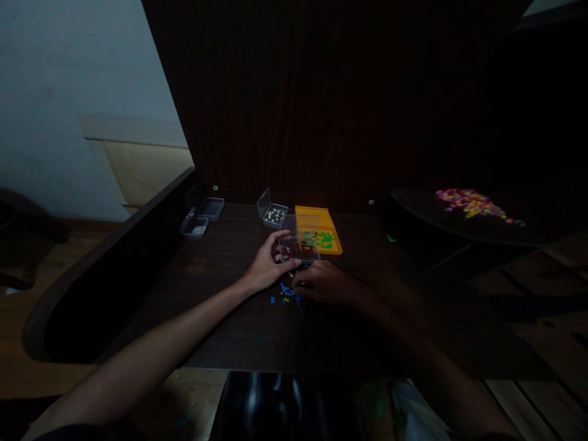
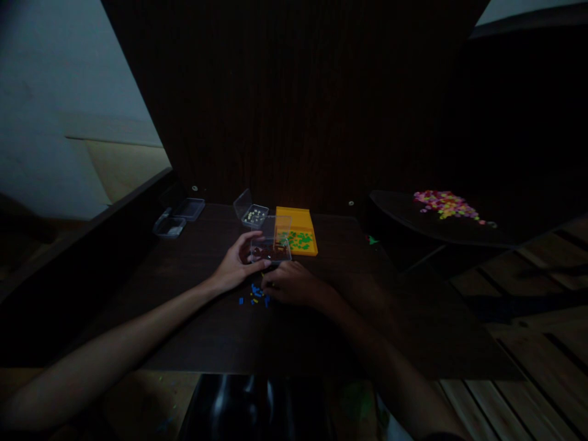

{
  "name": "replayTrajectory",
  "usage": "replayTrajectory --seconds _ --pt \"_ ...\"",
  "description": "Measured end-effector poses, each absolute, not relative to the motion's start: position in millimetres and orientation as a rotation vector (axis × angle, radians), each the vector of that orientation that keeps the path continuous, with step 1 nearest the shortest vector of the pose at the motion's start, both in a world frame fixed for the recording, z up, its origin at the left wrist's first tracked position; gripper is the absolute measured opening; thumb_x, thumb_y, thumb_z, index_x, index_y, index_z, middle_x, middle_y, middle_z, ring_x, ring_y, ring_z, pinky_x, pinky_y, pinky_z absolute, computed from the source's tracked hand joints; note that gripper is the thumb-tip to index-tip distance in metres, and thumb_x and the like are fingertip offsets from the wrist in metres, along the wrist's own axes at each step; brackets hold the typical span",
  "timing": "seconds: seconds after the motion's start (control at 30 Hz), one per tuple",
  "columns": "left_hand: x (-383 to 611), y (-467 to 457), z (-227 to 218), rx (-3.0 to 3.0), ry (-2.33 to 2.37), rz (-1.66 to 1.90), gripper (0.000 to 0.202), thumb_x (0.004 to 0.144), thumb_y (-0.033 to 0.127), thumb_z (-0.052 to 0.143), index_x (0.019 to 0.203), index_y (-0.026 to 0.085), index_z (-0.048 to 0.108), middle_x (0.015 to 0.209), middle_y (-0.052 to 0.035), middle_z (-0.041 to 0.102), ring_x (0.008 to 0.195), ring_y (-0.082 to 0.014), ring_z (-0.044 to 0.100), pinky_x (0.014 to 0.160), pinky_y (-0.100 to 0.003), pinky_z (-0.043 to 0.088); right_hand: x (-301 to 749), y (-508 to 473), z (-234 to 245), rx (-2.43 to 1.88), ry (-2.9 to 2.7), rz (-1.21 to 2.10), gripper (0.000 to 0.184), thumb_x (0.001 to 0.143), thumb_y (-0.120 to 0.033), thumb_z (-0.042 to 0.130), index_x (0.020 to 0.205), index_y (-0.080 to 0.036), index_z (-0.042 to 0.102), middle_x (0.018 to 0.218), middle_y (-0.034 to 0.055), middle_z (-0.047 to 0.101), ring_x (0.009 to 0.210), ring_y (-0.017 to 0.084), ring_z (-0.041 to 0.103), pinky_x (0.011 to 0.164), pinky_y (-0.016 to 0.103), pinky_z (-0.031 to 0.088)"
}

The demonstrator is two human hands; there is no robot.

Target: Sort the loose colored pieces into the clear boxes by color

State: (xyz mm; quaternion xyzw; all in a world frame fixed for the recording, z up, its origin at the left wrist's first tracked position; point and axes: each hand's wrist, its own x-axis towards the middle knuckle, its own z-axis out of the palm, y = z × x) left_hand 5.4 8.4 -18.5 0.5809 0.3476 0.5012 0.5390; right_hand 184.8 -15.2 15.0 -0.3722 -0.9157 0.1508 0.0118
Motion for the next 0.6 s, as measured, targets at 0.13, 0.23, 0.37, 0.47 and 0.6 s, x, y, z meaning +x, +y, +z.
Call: replayTrajectory --seconds 0.13,0.23,0.37,0.47,0.6 --pt "6 8 -18 1.394 0.843 1.18 0.071 0.063 0.023 0.081 0.125 0.019 0.047 0.109 -0.0076 0.06 0.087 -0.0148 0.061 0.081 -0.033 0.055 181 -19 21 -1.217 -2.917 0.336 0.02 0.091 -0.03 0.054 0.098 -0.023 0.072 0.092 0.0062 0.069 0.085 0.018 0.061 0.071 0.026 0.038" --pt "6 8 -18 1.401 0.837 1.198 0.069 0.063 0.023 0.08 0.123 0.019 0.048 0.114 -0.0085 0.058 0.089 -0.0149 0.06 0.081 -0.033 0.054 179 -21 25 -1.236 -2.965 0.293 0.021 0.091 -0.031 0.054 0.099 -0.023 0.072 0.09 0.0068 0.069 0.084 0.018 0.061 0.069 0.026 0.036" --pt "6 8 -19 1.4 0.835 1.188 0.068 0.064 0.022 0.079 0.124 0.019 0.047 0.118 -0.0095 0.056 0.091 -0.0145 0.059 0.081 -0.032 0.054 177 -22 24 -1.246 -2.967 0.286 0.02 0.091 -0.029 0.054 0.099 -0.024 0.072 0.09 0.0066 0.069 0.084 0.018 0.061 0.069 0.026 0.036" --pt "6 8 -19 1.406 0.831 1.185 0.068 0.064 0.021 0.079 0.124 0.02 0.047 0.121 -0.0097 0.056 0.089 -0.0137 0.059 0.081 -0.032 0.054 180 -22 25 -1.184 -2.946 0.312 0.019 0.091 -0.029 0.055 0.097 -0.023 0.072 0.09 0.0062 0.07 0.085 0.017 0.061 0.071 0.025 0.037" --pt "5 8 -20 1.424 0.819 1.201 0.066 0.065 0.02 0.079 0.123 0.02 0.049 0.126 -0.0102 0.053 0.09 -0.0128 0.059 0.081 -0.029 0.053 187 -17 39 -1.006 -2.832 0.501 0.021 0.093 -0.03 0.051 0.095 -0.02 0.07 0.083 0.0022 0.07 0.071 0.012 0.06 0.065 0.023 0.036"
